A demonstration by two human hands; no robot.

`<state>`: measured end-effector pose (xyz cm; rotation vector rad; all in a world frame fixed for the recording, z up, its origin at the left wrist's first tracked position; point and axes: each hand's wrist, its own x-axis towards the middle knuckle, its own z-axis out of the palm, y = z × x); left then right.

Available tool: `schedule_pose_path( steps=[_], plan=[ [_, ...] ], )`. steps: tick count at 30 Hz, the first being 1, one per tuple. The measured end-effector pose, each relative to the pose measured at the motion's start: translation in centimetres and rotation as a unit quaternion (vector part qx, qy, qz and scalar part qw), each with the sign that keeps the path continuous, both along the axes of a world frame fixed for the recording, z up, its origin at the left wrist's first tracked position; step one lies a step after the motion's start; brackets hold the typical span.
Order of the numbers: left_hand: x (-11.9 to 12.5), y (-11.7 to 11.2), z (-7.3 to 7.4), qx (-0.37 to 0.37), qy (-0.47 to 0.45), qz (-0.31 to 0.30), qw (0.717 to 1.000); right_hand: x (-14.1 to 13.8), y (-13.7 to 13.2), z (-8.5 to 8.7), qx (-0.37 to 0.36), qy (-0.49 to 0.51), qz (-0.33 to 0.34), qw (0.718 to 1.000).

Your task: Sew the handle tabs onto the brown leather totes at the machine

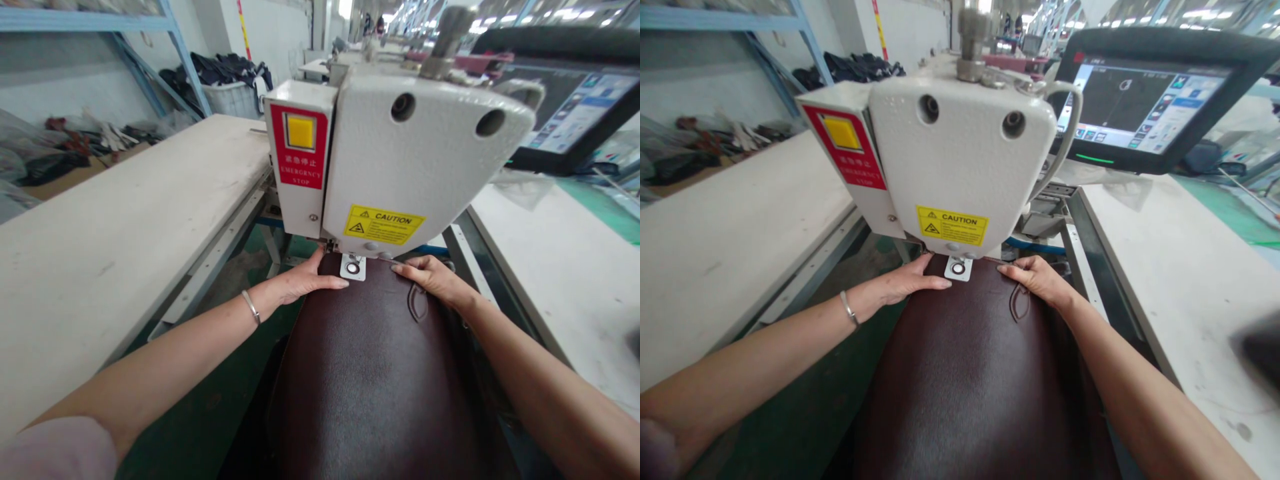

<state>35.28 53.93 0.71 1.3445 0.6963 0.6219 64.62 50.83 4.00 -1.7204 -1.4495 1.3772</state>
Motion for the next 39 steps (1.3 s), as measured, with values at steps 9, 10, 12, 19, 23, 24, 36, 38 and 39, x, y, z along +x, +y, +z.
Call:
schedule_pose_path(
  steps=[9,10,12,19,23,24,36,38,39],
  plan=[
    [0.2,-0.8,-0.1,0.014,0.008,0.027,1.0,0.3,0.5,-0.3,0.016,-0.034,0.029,0.999],
    [0.2,-0.9,-0.1,0.017,0.008,0.03,0.999,0.3,0.6,-0.3,0.017,-0.036,0.032,0.999],
    [0.2,-1.0,-0.2,0.024,0.003,0.033,0.999,0.3,0.7,-0.3,0.018,-0.038,0.037,0.998],
    [0.2,-1.4,-0.1,0.017,-0.012,0.03,0.999,0.9,0.8,-0.6,0.028,-0.049,0.054,0.997],
    [0.3,-1.4,0.0,-0.004,-0.015,0.034,0.999,0.8,0.7,-0.6,0.032,-0.048,0.048,0.997],
    [0.3,-1.4,0.0,-0.007,-0.017,0.034,0.999,0.7,0.6,-0.5,0.029,-0.045,0.042,0.998],
    [0.2,-0.7,-0.3,-0.011,-0.011,0.018,1.0,-0.3,-0.7,0.3,0.009,-0.049,0.002,0.999],
    [0.2,-0.7,-0.3,-0.012,-0.014,0.016,1.0,-0.3,-0.7,0.2,0.007,-0.05,0.005,0.999],
    [0.2,-0.7,-0.3,-0.013,-0.016,0.016,1.0,-0.3,-0.7,0.2,0.006,-0.047,0.006,0.999]
  ],
)
